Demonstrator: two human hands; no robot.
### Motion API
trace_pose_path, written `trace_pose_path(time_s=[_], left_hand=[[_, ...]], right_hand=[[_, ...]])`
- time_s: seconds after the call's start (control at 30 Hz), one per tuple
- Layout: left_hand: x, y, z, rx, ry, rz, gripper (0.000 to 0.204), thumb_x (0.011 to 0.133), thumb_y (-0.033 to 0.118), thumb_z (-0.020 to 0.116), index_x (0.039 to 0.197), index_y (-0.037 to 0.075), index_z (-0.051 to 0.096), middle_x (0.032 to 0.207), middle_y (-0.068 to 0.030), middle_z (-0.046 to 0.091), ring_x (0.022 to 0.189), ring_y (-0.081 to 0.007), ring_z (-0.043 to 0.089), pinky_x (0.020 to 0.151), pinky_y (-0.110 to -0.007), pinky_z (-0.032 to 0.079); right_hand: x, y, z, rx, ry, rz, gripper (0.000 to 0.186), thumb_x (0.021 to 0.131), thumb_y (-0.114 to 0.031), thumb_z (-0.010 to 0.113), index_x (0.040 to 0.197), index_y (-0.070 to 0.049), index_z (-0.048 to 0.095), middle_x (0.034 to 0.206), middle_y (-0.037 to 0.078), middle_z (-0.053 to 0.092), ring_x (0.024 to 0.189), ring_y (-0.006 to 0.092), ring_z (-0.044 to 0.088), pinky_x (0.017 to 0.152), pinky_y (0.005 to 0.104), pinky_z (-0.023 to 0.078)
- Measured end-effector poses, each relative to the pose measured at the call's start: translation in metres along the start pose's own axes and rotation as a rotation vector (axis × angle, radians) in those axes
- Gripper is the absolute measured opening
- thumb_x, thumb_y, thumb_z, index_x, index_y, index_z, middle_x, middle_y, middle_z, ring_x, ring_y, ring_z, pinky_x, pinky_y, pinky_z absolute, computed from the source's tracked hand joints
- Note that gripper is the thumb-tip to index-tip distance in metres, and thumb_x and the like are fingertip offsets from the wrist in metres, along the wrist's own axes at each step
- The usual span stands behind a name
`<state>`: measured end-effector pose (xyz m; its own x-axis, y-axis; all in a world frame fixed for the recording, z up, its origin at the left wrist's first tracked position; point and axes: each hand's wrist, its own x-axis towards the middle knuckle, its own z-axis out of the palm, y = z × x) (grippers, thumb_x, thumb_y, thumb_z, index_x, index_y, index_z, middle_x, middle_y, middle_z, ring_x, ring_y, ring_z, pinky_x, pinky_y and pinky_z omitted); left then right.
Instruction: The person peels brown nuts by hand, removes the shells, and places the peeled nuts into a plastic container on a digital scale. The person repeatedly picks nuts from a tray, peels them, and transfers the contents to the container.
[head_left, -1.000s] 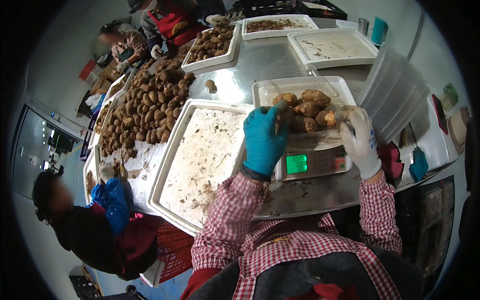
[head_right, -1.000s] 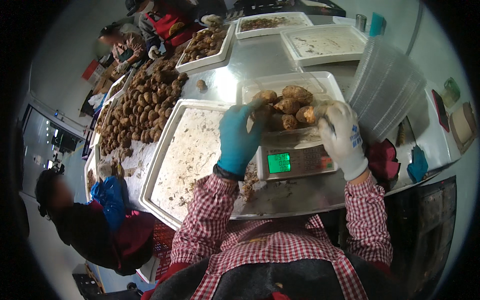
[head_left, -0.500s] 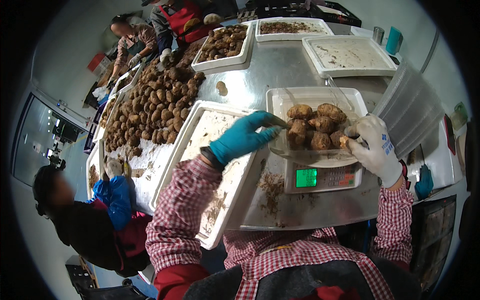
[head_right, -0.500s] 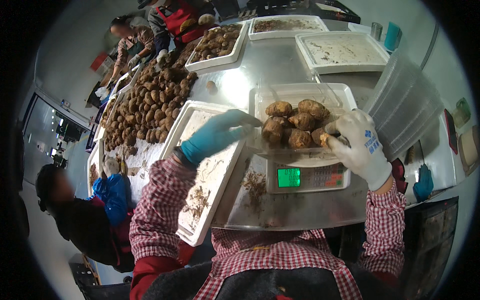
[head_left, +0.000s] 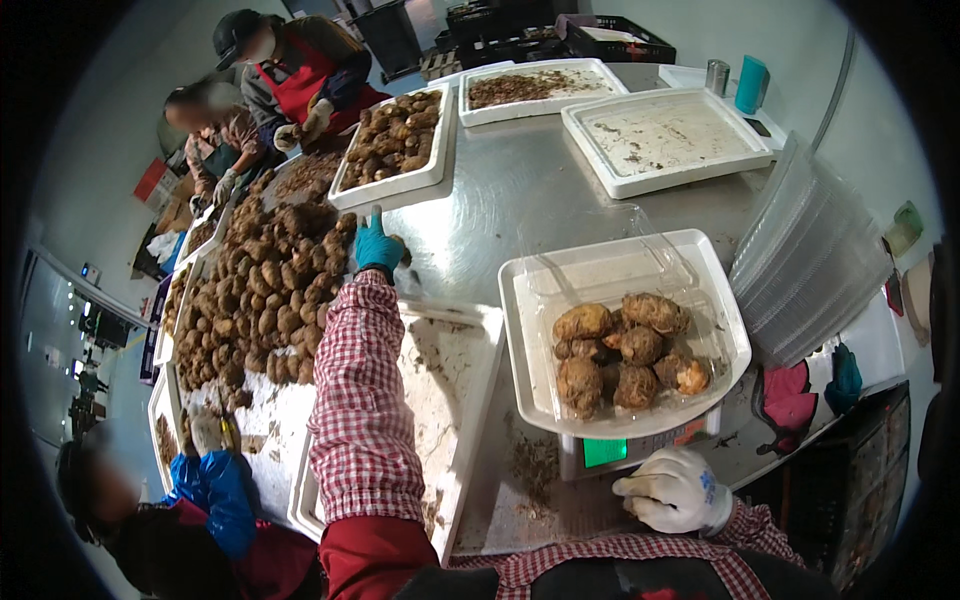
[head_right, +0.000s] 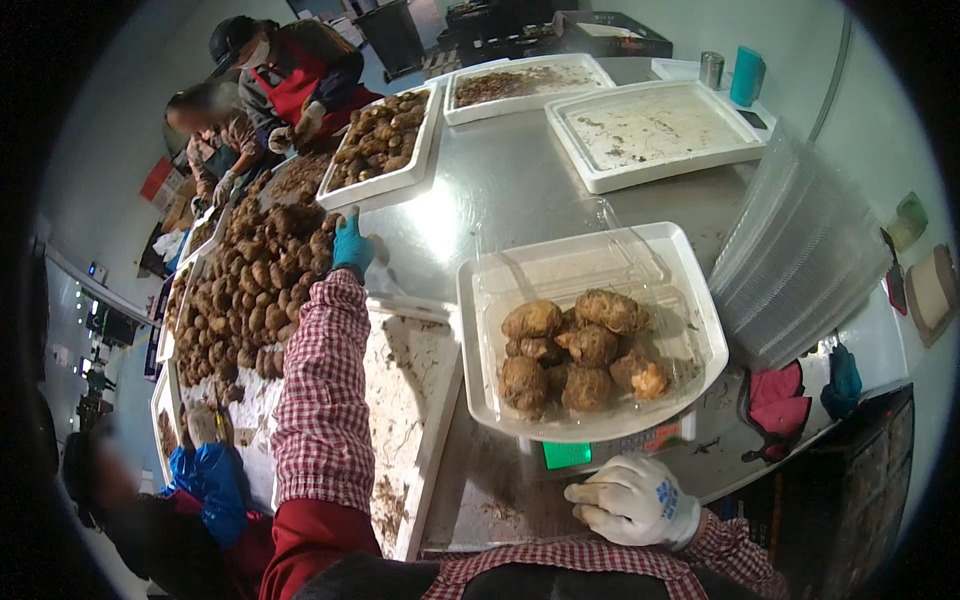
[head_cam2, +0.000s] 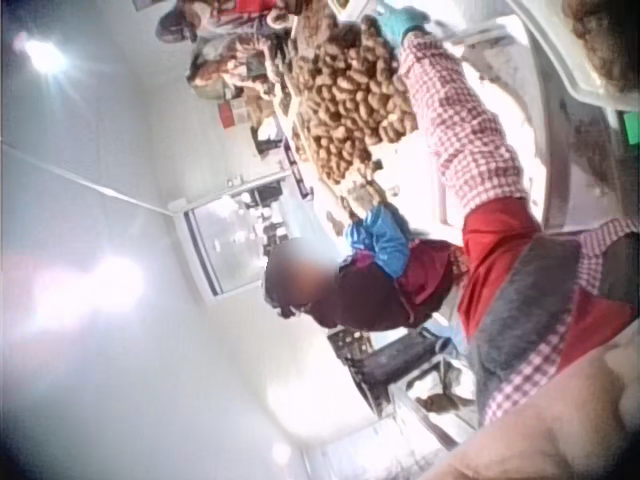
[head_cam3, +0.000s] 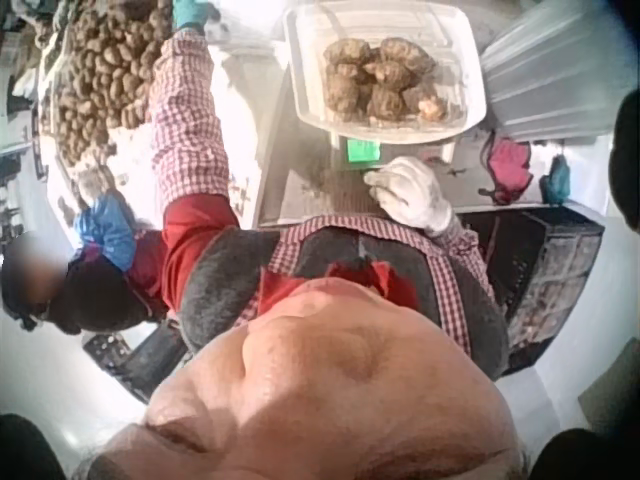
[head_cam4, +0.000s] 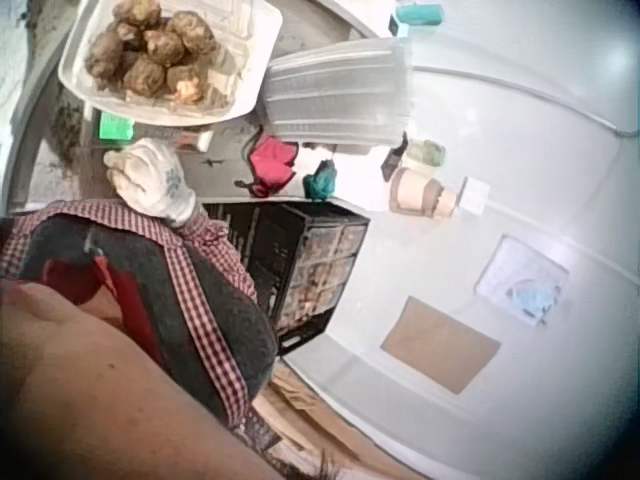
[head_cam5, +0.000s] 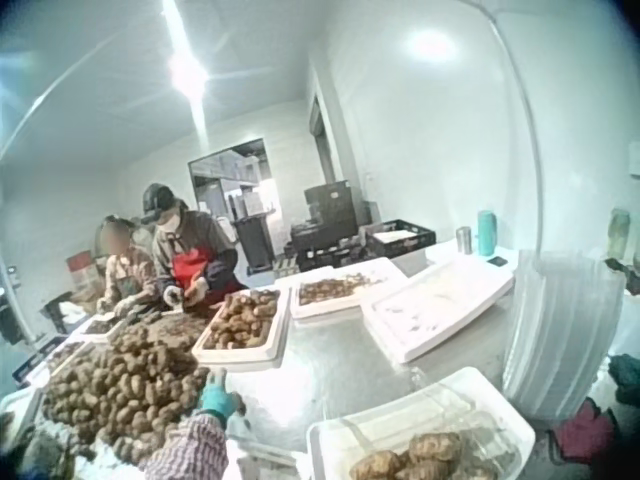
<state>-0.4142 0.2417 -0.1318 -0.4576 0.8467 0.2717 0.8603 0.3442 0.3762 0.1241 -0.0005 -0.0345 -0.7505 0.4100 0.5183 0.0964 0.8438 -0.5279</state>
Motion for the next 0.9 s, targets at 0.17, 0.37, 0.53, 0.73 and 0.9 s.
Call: trace_pose_path(time_s=[0.17,0.37,0.53,0.73,0.9], left_hand=[[0.019,-0.041,0.056,-0.113,-0.164,-0.005,0.044,0.076,0.018,0.069,0.119,0.009,0.063,0.099,-0.0212,0.070,0.099,-0.0353,0.066,0.090,-0.041,0.052],[-0.020,-0.038,0.020,-0.878,-0.135,-0.076,0.039,0.074,0.005,0.081,0.106,0.002,0.058,0.101,-0.0086,0.068,0.091,-0.0187,0.066,0.081,-0.030,0.054],[-0.146,0.066,-0.115,-1.273,-0.474,-0.102,0.041,0.089,0.010,0.069,0.125,-0.001,0.052,0.120,-0.0145,0.061,0.105,-0.0239,0.061,0.091,-0.034,0.050],[-0.271,0.069,-0.164,-1.485,-0.644,-0.136,0.052,0.094,0.020,0.064,0.137,0.000,0.045,0.124,-0.0125,0.058,0.104,-0.0189,0.060,0.090,-0.030,0.048],[-0.342,0.070,-0.195,-1.542,-0.722,-0.170,0.062,0.094,0.043,0.060,0.136,-0.001,0.046,0.113,-0.0104,0.062,0.094,-0.0182,0.059,0.087,-0.032,0.047]], right_hand=[[-0.008,0.009,0.026,0.191,-0.111,0.261,0.021,0.078,-0.013,0.073,0.097,-0.008,0.070,0.082,0.006,0.067,0.076,0.0242,0.065,0.066,0.0366,0.052],[0.006,0.008,0.051,0.315,-0.233,0.247,0.014,0.084,-0.014,0.068,0.095,-0.006,0.068,0.089,0.007,0.067,0.082,0.0249,0.064,0.073,0.0379,0.052],[0.008,0.011,0.067,0.327,-0.267,0.125,0.017,0.085,-0.017,0.067,0.076,-0.004,0.060,0.077,0.011,0.061,0.074,0.0299,0.060,0.067,0.0411,0.048],[0.028,-0.005,0.082,0.312,-0.179,0.165,0.005,0.085,-0.006,0.059,0.086,-0.001,0.058,0.080,0.014,0.059,0.074,0.0295,0.060,0.067,0.0401,0.048],[0.075,-0.036,0.082,0.636,-0.092,0.412,0.036,0.094,0.003,0.044,0.129,-0.001,0.053,0.096,0.006,0.065,0.080,0.0106,0.060,0.072,0.0249,0.049]])
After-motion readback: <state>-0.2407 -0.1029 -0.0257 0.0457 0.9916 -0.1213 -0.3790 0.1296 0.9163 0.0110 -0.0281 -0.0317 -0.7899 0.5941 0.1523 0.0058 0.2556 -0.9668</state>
